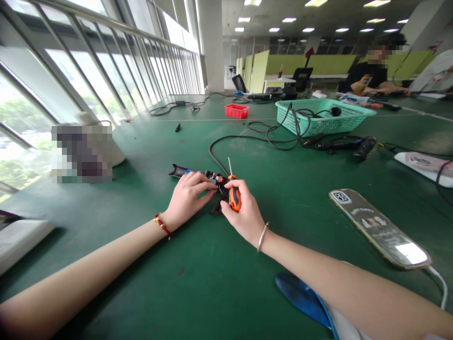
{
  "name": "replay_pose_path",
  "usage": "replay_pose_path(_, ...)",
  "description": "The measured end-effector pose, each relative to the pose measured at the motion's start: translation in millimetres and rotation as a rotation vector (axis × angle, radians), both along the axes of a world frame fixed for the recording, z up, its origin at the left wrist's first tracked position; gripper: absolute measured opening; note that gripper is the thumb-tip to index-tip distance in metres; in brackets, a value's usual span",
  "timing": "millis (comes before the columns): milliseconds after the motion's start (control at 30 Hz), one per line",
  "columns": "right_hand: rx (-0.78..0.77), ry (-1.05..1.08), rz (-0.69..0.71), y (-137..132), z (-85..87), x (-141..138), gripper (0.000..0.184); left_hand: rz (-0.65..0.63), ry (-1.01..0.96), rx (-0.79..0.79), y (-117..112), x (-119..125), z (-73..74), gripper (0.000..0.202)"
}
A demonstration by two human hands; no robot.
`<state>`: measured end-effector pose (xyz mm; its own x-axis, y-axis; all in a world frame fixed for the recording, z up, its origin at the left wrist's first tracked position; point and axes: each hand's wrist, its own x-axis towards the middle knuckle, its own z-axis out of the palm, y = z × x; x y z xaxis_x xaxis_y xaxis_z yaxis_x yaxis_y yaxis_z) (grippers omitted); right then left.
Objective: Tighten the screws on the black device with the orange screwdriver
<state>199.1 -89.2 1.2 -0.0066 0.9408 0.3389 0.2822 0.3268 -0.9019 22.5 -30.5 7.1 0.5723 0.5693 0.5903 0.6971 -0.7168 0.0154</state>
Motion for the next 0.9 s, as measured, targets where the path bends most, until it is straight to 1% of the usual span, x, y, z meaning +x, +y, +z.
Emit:
replay_pose_path(33, -0.014, 0.012, 0.009, 0, -0.3, 0, 0.028, 0.027, -0.069, -0.007, 3, 1, -1.2, 0.017)
replay_pose_path(100, -0.024, 0.029, 0.018, 0, -0.8, 0, 0.028, 0.054, -0.146, -0.036, 7, 2, -3.2, 0.015)
replay_pose_path(267, -0.015, 0.054, 0.009, -1, -1.9, 0, 0.025, 0.061, -0.192, -0.071, 14, 2, -6.1, 0.013)
replay_pose_path(400, -0.022, 0.080, 0.030, -3, -1.9, -1, 0.025, 0.092, -0.241, -0.113, 16, 1, -6.7, 0.010)
replay_pose_path(533, -0.026, 0.091, 0.057, -4, -0.9, -1, 0.025, 0.065, -0.295, -0.172, 21, 0, -8.9, 0.009)
replay_pose_path(667, -0.003, 0.087, 0.067, -3, -0.8, 0, 0.023, 0.041, -0.295, -0.177, 22, -1, -9.9, 0.009)
replay_pose_path(800, 0.046, 0.104, 0.093, -2, -1.9, 1, 0.023, 0.085, -0.244, -0.142, 17, 1, -7.2, 0.009)
replay_pose_path(900, 0.084, 0.035, 0.095, -1, -1.5, 1, 0.026, 0.124, -0.229, -0.123, 14, 3, -5.3, 0.009)
